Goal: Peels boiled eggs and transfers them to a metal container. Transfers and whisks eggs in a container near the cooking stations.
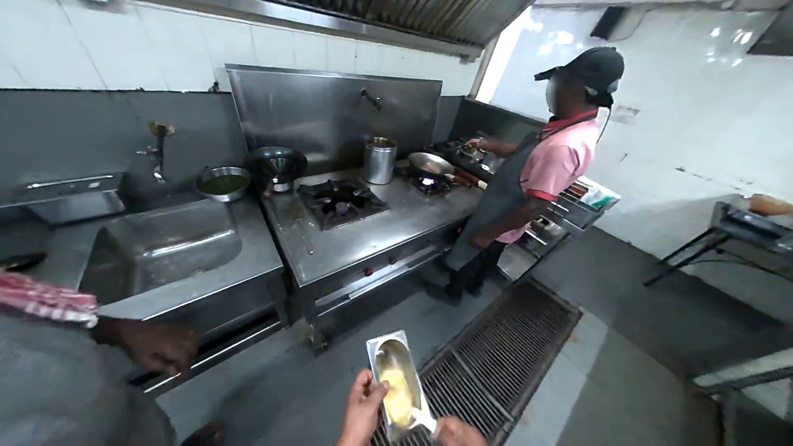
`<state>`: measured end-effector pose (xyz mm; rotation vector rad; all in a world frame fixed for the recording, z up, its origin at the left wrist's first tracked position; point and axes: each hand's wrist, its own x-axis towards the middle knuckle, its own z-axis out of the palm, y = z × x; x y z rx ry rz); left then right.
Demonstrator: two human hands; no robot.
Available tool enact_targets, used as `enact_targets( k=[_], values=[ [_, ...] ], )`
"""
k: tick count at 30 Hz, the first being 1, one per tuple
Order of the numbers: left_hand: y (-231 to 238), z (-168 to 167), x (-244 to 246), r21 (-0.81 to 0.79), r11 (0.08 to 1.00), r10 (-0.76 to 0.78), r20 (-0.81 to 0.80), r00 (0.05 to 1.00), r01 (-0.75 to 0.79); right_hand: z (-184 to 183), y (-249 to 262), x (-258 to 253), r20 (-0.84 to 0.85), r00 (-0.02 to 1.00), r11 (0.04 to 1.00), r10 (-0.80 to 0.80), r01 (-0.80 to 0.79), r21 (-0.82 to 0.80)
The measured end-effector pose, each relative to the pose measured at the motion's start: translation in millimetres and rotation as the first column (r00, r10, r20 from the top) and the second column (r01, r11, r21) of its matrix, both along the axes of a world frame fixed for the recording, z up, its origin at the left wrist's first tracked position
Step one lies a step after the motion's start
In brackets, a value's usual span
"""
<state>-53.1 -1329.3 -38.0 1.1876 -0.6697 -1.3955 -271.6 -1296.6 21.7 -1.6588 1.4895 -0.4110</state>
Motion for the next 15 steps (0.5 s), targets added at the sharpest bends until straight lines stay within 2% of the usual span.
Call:
enact_targets(
  k=[2, 4, 6, 7, 9, 10, 12, 13, 15],
  values=[
    [-2, 2, -14, 0.003, 1.000, 0.004, -0.020, 1.000, -0.004, -22, -5, -19, -0.065, 0.998, 1.000, 0.015, -0.016, -0.005],
    [-7, 2, -25, 0.005, 1.000, 0.024, 0.000, 1.000, -0.024, -19, -6, -29, -0.024, 0.996, 0.996, 0.085, -0.084, 0.036],
    [-11, 4, -29, 0.015, 0.999, 0.044, -0.020, 0.999, -0.043, -21, -14, -37, 0.084, 0.996, 1.000, -0.014, 0.013, 0.009],
    [-12, 4, -31, 0.016, 0.999, 0.040, -0.021, 0.999, -0.039, -27, -16, -41, 0.074, 0.996, 0.999, -0.043, 0.042, 0.009],
    [-13, 1, -36, 0.004, 1.000, 0.012, 0.017, 1.000, -0.013, -30, -14, -44, 0.001, 1.000, 0.999, 0.022, -0.022, 0.049],
    [-16, 0, -37, -0.003, 1.000, 0.010, 0.025, 1.000, -0.010, -25, -15, -43, 0.015, 0.999, 0.998, 0.042, -0.042, 0.051],
    [-19, 2, -34, 0.000, 1.000, 0.007, 0.008, 1.000, -0.007, -24, -18, -44, 0.084, 0.996, 0.999, -0.040, 0.038, 0.019],
    [-19, 3, -34, 0.005, 1.000, -0.007, 0.008, 1.000, 0.007, -29, -18, -44, 0.062, 0.995, 0.997, -0.074, 0.074, 0.004],
    [-22, 3, -37, 0.000, 0.999, -0.040, 0.047, 0.998, 0.040, -29, -13, -42, -0.018, 1.000, 0.999, -0.018, 0.019, 0.027]
  ],
)
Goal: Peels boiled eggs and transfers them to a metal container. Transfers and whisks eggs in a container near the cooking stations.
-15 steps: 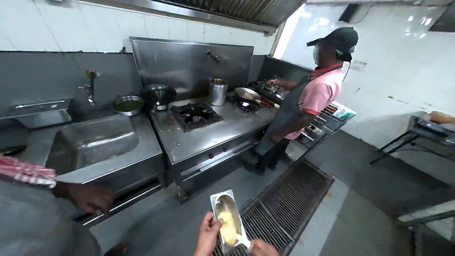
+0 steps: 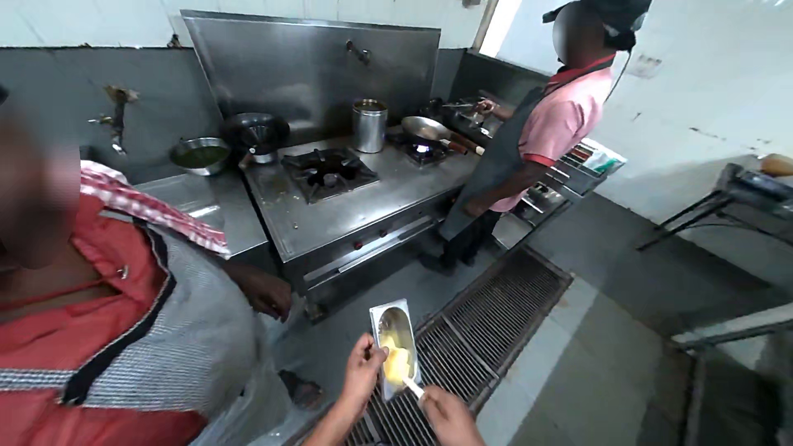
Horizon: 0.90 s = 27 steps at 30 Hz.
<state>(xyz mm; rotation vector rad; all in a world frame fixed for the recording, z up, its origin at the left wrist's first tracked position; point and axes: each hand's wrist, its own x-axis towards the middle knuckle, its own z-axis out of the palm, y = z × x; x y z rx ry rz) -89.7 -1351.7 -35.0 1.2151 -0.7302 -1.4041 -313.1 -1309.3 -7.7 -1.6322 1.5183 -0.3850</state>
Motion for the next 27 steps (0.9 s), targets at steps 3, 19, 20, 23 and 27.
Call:
enact_targets(
  k=[3, 19, 20, 23, 27],
  values=[
    [-4, 3, 1, 0.019, 0.999, -0.035, 0.009, 0.999, 0.035, 4, 4, 1, 0.127, 0.987, 0.994, -0.101, 0.105, -0.026],
    [2, -8, -23, 0.008, 0.978, -0.208, 0.013, 0.978, 0.208, -11, 36, -17, 0.036, 0.993, 0.993, -0.112, 0.111, 0.032],
    [1, -10, -22, 0.011, 0.979, -0.204, 0.013, 0.979, 0.204, -6, 36, -17, 0.073, 0.991, 0.994, -0.108, 0.107, 0.015],
    [7, -12, -23, 0.024, 0.982, -0.189, -0.014, 0.982, 0.189, -13, 38, -21, 0.111, 0.969, 0.974, -0.220, 0.226, -0.036],
    [5, -13, -23, 0.015, 0.982, -0.190, -0.023, 0.981, 0.191, -4, 37, -21, 0.100, 0.988, 0.993, -0.115, 0.113, 0.025]
  ],
)
